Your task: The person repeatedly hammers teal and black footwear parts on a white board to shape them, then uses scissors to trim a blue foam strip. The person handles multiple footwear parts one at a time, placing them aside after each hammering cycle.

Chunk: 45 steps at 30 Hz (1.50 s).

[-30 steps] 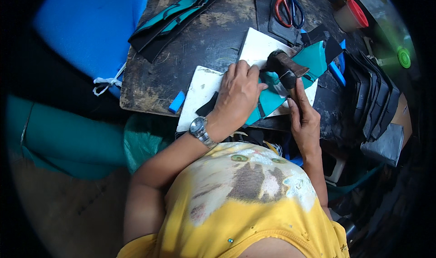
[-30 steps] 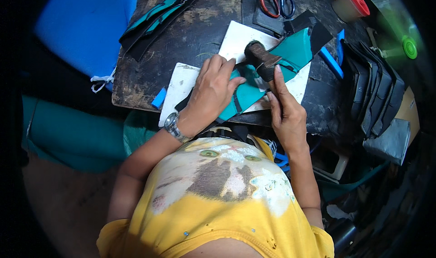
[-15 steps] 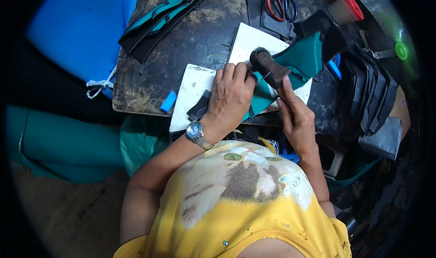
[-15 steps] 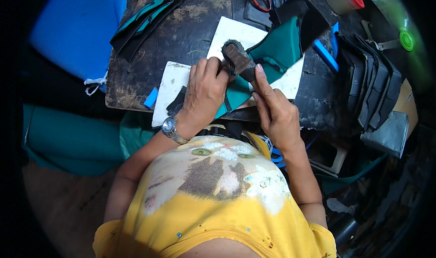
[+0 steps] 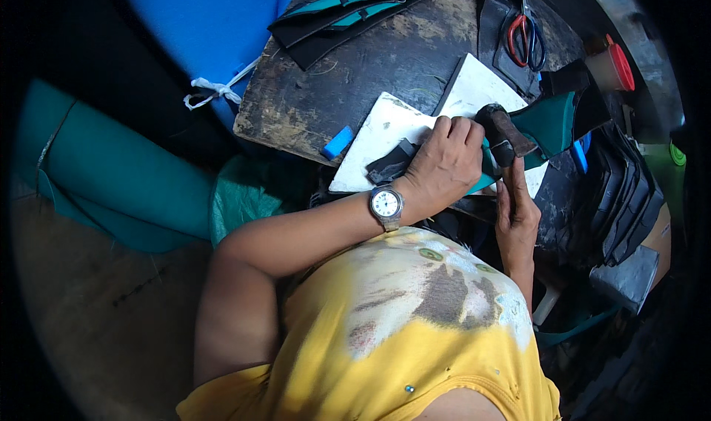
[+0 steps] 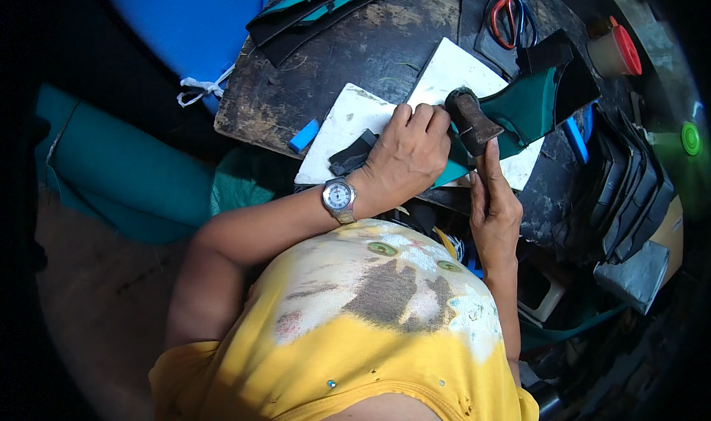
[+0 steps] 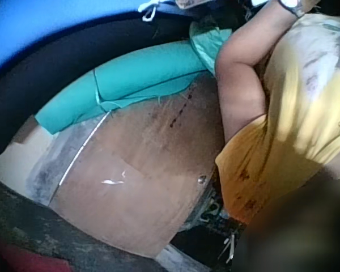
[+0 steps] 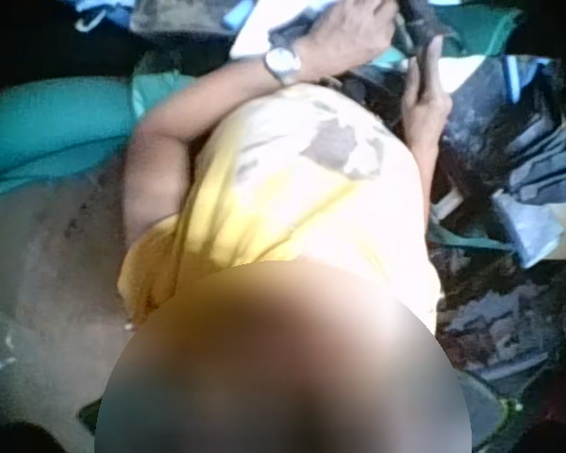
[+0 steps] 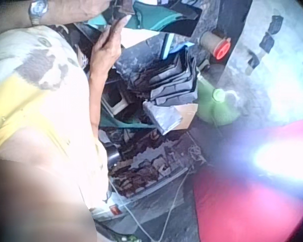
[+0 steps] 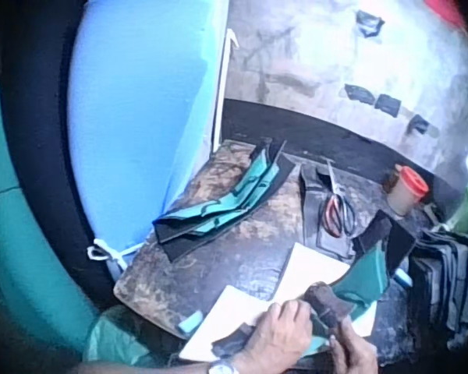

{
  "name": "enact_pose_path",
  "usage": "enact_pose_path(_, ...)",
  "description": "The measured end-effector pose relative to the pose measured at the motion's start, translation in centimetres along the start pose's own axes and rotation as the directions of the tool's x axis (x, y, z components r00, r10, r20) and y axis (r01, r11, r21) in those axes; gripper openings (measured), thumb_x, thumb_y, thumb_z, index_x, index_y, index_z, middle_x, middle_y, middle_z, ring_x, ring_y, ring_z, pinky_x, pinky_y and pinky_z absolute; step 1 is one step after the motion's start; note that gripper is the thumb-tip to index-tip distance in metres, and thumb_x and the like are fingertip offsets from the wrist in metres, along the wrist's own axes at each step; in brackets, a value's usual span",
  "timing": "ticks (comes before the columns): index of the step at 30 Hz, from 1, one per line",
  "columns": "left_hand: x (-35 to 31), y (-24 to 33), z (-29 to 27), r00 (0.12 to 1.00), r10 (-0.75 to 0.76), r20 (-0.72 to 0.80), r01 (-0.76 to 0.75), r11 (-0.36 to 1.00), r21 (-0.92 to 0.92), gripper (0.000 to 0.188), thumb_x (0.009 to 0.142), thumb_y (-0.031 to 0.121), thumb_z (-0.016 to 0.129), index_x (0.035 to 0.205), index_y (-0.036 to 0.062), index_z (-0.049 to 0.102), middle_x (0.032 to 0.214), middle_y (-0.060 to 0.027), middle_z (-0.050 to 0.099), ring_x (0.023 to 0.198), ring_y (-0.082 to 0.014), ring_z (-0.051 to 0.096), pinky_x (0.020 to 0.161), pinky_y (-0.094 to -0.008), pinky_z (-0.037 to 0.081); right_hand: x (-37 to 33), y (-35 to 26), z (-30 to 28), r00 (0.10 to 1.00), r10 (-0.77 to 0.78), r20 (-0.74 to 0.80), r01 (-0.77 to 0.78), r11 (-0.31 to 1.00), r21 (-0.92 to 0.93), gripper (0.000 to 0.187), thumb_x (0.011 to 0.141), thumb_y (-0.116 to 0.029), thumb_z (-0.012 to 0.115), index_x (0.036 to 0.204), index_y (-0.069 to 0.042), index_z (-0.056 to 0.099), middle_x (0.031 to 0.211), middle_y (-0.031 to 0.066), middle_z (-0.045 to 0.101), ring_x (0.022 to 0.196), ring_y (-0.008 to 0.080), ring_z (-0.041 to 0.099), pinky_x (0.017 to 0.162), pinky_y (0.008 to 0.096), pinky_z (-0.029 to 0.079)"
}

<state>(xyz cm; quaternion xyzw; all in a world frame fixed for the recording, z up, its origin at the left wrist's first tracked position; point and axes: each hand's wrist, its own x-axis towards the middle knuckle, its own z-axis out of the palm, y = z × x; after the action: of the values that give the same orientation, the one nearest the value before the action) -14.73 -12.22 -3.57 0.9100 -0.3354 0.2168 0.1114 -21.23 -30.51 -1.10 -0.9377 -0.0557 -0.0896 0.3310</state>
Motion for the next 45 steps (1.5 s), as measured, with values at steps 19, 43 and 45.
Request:
enact_pose_path(19,-0.9,0.6,-0.3,1.000,-0.013,-0.001,0.013,0.995,0.097,0.027,0.090,0.018,0.055,0.093,-0.0002,0.073,0.109,-0.0185,0.062,0.102,-0.0281,0.052,0.086,-0.0406,0.039,-1.2,1.2,1.6,0.995,-0.055,-0.088,0.053,0.998,-0.020,0.056,0.097,0.001,0.065,0.151,-0.008,0.050,0.120,0.0207,0.073,0.106,0.0272,0.074,0.086,0.0353,0.057)
enact_pose_path(43,-0.7,0.8,-0.3,0.999,-0.028,0.023,0.027,0.998,0.063,0.029,0.089,0.017,0.055,0.099,-0.0039,0.073,0.114,-0.0209,0.061,0.104,-0.0291,0.052,0.088,-0.0383,0.040,-1.8,1.5,1.9,0.996,-0.025,-0.088,0.029,0.998,0.048,0.051,0.098,0.001,0.064,0.148,-0.002,0.051,0.120,0.0227,0.072,0.109,0.0251,0.072,0.088,0.0333,0.056)
enact_pose_path(45,-0.7,0.7,-0.3,0.999,-0.025,0.029,0.023,0.997,0.067,0.030,0.090,0.017,0.055,0.100,-0.0043,0.073,0.115,-0.0212,0.061,0.104,-0.0292,0.052,0.088,-0.0382,0.040,-1.8,1.6,1.9,0.996,-0.026,-0.089,0.030,0.999,0.043,0.052,0.098,0.001,0.064,0.148,-0.002,0.051,0.120,0.0228,0.072,0.108,0.0253,0.073,0.087,0.0335,0.056)
